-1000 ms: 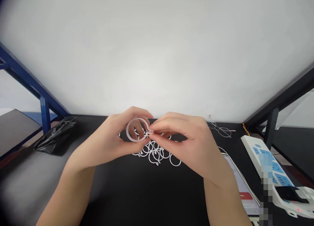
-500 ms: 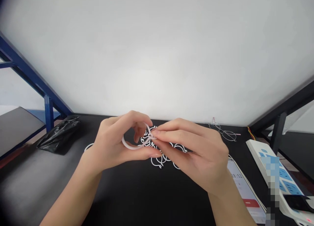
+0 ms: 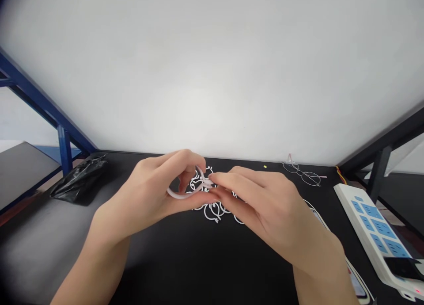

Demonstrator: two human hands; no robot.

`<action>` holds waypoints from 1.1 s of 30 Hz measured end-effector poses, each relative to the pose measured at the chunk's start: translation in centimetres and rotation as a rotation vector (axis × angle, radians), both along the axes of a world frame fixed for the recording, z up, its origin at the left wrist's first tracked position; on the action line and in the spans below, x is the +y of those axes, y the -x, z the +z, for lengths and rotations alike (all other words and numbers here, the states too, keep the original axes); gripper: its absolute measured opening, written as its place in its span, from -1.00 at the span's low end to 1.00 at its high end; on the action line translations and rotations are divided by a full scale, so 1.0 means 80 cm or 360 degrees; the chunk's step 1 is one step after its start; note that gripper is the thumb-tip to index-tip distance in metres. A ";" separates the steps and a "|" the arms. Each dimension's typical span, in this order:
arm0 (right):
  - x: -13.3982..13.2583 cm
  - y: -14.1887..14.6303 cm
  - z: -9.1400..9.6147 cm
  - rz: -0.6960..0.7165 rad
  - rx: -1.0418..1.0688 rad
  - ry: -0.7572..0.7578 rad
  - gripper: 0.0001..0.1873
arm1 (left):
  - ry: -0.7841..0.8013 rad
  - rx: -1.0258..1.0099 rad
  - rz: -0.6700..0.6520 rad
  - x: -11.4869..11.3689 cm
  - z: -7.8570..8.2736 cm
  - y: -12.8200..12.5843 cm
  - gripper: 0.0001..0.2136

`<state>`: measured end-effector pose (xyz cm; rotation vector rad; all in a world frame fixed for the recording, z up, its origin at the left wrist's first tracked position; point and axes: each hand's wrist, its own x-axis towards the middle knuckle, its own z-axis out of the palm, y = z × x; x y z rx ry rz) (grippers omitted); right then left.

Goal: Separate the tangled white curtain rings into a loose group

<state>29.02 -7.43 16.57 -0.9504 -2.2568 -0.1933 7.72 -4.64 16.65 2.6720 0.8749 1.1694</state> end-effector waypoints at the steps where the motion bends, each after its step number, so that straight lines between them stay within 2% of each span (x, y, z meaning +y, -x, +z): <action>1: 0.000 0.000 -0.001 -0.0004 -0.0012 -0.0051 -0.83 | 0.0028 0.0032 -0.0007 0.000 0.000 0.001 -0.73; 6: -0.002 0.001 -0.004 0.0062 -0.0066 -0.0160 -0.85 | 0.0142 0.0150 -0.0024 -0.001 0.002 0.004 -0.75; 11: -0.004 0.007 -0.004 0.0089 -0.0093 -0.0204 -0.87 | 0.0151 0.0122 -0.0048 0.000 -0.001 0.005 -0.72; 27: -0.008 0.024 0.002 0.0141 -0.0022 -0.0167 -0.79 | 0.0168 0.0115 -0.0102 -0.003 0.003 0.014 -0.71; 33: -0.005 0.022 -0.003 0.0150 -0.0032 -0.0126 -0.77 | 0.0176 0.0146 -0.0070 -0.001 0.001 0.017 -0.71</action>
